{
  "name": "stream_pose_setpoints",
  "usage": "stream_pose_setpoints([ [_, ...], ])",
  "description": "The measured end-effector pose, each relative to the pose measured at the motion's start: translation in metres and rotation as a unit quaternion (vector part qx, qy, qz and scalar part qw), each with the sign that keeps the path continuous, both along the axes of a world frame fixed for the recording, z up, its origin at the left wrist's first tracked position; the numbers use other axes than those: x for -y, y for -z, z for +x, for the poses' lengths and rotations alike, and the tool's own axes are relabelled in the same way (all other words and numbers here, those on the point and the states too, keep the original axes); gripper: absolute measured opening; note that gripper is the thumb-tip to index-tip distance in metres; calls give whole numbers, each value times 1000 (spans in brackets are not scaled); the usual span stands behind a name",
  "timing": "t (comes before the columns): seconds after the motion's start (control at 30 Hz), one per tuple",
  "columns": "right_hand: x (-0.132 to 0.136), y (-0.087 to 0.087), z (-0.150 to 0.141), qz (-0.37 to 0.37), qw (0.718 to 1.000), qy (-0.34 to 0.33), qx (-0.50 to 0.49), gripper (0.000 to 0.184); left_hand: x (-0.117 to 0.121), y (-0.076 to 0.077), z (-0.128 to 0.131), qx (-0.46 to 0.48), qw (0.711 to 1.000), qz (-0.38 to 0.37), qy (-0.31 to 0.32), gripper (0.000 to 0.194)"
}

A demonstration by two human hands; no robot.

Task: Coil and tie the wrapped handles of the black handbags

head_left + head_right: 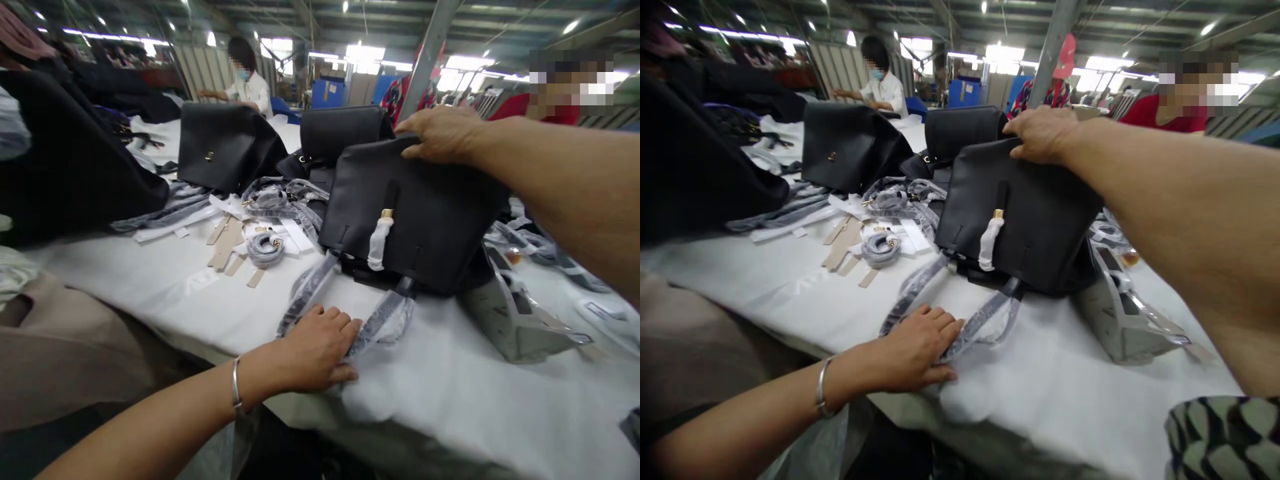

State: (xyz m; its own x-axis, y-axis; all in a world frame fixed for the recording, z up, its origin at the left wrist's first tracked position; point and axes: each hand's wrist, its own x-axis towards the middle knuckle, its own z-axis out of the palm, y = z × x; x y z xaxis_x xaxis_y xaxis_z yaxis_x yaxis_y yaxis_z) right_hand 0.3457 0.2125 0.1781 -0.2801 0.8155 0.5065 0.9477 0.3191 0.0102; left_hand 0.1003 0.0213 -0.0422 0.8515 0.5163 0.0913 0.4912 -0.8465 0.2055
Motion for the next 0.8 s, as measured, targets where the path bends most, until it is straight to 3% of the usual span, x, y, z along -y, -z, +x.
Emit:
stream_pose_setpoints([
  [0.07,13,28,-12,5,992,-87,88,45,-2,0,4,-18,1000,1,1,47],
  [0.13,50,58,-20,15,973,-186,137,36,-1,-1,5,-31,1000,0,2,34],
  [0.17,75,74,-22,-7,963,-234,135,31,0,-1,5,-37,999,3,1,31],
  [0.23,125,107,-27,-146,918,-334,153,43,3,-2,2,-47,999,11,0,32],
  [0.3,165,138,-31,-232,889,-355,174,62,6,-3,-5,-58,998,23,0,44],
  [0.37,186,166,-39,-290,872,-340,202,59,8,-4,-13,-73,996,41,-6,54],
  [0.43,190,186,-49,-309,859,-333,237,47,11,-4,-23,-87,994,66,-18,57],
  [0.5,185,196,-58,-306,848,-338,272,35,12,-5,-31,-98,991,92,-27,55],
  [0.6,180,196,-61,-313,832,-330,317,17,10,-3,-37,-113,985,131,-28,50],
  [0.8,181,187,-23,-307,829,-288,369,17,-17,9,-36,-113,981,148,52,33],
])
